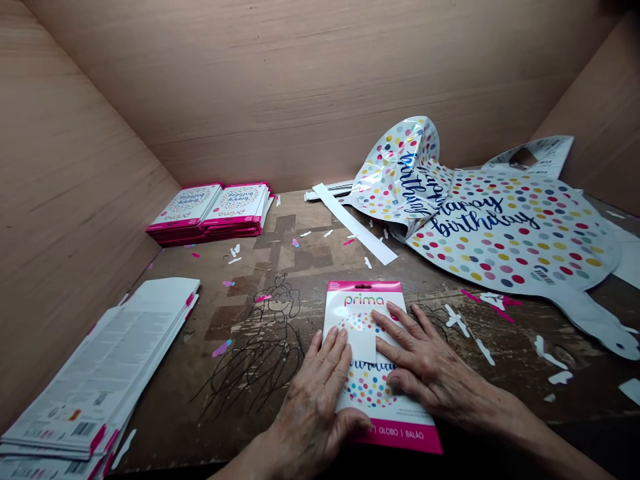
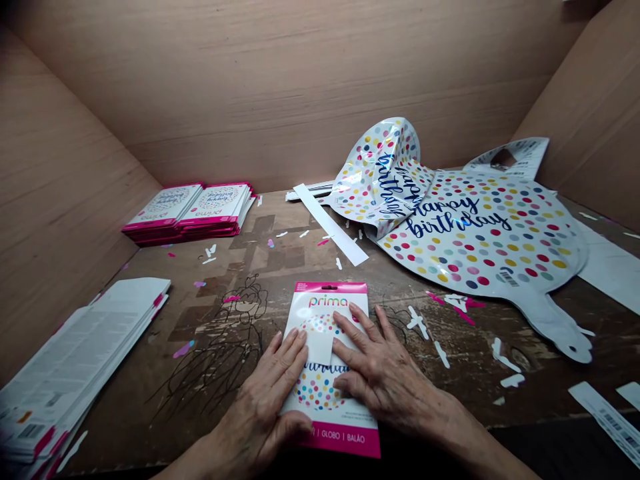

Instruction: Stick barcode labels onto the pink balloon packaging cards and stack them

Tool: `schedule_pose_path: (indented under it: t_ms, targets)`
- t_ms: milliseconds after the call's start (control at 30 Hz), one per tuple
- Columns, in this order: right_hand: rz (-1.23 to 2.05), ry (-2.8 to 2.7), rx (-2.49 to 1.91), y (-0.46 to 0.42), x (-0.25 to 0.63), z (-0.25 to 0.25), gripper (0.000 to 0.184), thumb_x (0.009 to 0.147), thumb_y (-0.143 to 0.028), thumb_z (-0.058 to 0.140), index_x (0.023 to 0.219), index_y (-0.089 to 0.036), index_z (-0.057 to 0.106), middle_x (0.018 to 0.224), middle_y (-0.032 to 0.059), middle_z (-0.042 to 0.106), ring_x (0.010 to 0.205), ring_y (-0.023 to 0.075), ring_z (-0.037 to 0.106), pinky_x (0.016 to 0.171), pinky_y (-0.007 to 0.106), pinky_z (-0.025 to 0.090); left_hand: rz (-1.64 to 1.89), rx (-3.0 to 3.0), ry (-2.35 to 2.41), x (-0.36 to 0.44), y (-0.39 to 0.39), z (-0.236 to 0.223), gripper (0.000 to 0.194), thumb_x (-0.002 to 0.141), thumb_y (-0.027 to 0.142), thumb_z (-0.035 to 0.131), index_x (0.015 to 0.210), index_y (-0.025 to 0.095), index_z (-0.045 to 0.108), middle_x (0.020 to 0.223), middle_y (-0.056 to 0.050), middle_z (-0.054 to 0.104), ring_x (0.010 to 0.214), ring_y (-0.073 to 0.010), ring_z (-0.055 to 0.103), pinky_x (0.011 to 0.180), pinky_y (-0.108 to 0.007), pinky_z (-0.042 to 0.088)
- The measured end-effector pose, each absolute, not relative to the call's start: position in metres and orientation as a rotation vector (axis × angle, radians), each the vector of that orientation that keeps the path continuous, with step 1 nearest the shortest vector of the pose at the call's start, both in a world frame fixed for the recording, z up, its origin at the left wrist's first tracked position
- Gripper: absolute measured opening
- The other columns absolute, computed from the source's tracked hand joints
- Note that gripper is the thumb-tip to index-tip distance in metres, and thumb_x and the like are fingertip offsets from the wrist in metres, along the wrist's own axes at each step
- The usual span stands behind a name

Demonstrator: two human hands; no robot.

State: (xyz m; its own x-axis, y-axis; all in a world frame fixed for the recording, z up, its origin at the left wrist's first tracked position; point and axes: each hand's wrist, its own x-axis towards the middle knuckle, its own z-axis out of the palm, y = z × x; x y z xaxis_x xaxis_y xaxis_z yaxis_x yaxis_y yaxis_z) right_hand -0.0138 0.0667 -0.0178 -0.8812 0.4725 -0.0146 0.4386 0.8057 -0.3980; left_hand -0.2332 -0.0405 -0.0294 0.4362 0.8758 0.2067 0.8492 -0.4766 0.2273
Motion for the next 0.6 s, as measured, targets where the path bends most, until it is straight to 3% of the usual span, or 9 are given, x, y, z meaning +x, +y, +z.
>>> schedule_pose_path:
  t_ms: [200, 467, 600]
  targets:
    - [0.587, -2.91, -0.736, 0.066, -0.015, -0.021, 0.043, 0.09, -0.047, 0.036, 0.126, -0.026, 0.047, 0.147, 0.0082, 0.02, 0.135, 0.0323, 0.009, 0.102, 0.065, 0.013, 0.27, 2.622, 1.459, -0.22, -0.034, -0.013, 0.084, 0.077, 0.064, 0.041, 0.133, 0.001, 0.031, 0.138, -0.024, 0.034, 0.132, -0.0329, 0.019, 0.104, -0.052, 0.031]
    - [0.376, -2.824, -0.632, 0.067, -0.005, -0.032, 0.05, 0.089, -0.044, 0.042, 0.133, -0.021, 0.041, 0.146, 0.0091, 0.022, 0.135, 0.0327, 0.008, 0.103, 0.062, 0.017, 0.147, 2.598, 1.499, -0.212, -0.031, -0.008, 0.088, 0.076, 0.068, 0.037, 0.13, -0.001, 0.037, 0.137, -0.025, 0.033, 0.129, -0.0338, 0.024, 0.101, -0.05, 0.035]
    - [0.274, -2.792, -0.559, 0.069, 0.01, -0.037, 0.045, 0.088, -0.04, 0.045, 0.13, -0.023, 0.045, 0.142, 0.0045, 0.033, 0.136, 0.0299, 0.008, 0.107, 0.059, 0.006, 0.198, 2.591, 1.499, -0.214, -0.032, -0.014, 0.088, 0.075, 0.068, 0.039, 0.131, 0.0, 0.035, 0.139, -0.025, 0.031, 0.13, -0.0332, 0.022, 0.103, -0.05, 0.032]
